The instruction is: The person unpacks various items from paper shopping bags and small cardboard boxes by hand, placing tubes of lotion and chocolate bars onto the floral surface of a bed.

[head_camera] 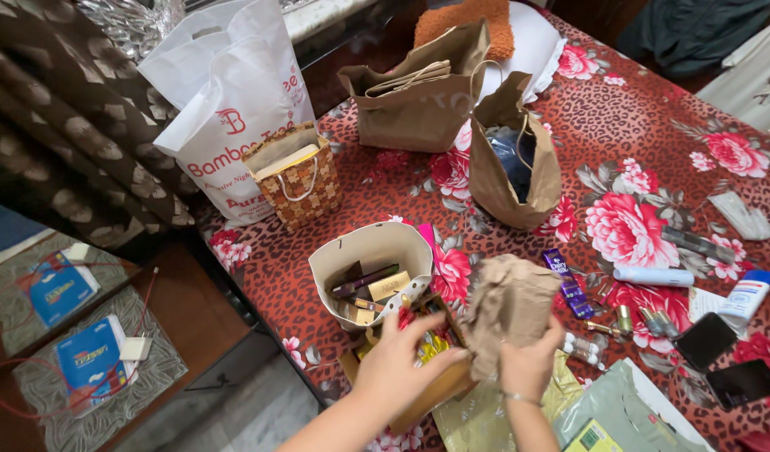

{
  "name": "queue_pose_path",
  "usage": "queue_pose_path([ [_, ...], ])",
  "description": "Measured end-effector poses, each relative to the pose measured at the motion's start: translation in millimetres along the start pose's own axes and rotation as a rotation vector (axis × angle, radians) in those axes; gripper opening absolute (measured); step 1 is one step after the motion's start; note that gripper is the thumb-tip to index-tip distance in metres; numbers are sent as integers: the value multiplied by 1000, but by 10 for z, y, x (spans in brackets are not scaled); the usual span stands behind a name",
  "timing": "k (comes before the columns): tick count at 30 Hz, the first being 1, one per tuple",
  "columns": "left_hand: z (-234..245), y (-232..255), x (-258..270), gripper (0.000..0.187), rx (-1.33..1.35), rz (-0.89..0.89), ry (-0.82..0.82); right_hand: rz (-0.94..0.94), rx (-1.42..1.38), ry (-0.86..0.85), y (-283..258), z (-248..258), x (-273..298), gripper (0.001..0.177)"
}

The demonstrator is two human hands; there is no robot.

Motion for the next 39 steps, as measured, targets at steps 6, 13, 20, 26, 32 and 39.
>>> queue_pose_path([
  [6, -117, 219, -392, 47, -186, -22, -12, 120, -432, -131, -629, 340, 277, 75],
  [13, -335, -39, -540, 16, 595, -243, -387, -402, -1355, -861, -396, -145, 584, 59],
  [20, -435, -91, -411, 14, 918, -84, -439, -467, -1487, -962, -471, -418, 933, 68],
  [26, -152, -265, -416, 27, 1041, -181, -282, -477, -1521, -1080, -518, -489, 1014, 69],
  [32, 70, -694, -566, 41, 1330, 151, 82, -279, -1597, -1145, -1173, -97, 909, 52],
  [39, -445, -296, -287, 90, 1575, 487, -533, 275, -936, -647, -1101, -207, 514, 54],
])
Point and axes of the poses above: each hand's wrist, its own x-axis away from the middle knuckle, its own z-axis out of the back of the hand, y = z × x, the point moved 8 cm from there along -x, towards the middle knuckle, and after that the axes turned 15 degrees about x, right-handed, at the moved point
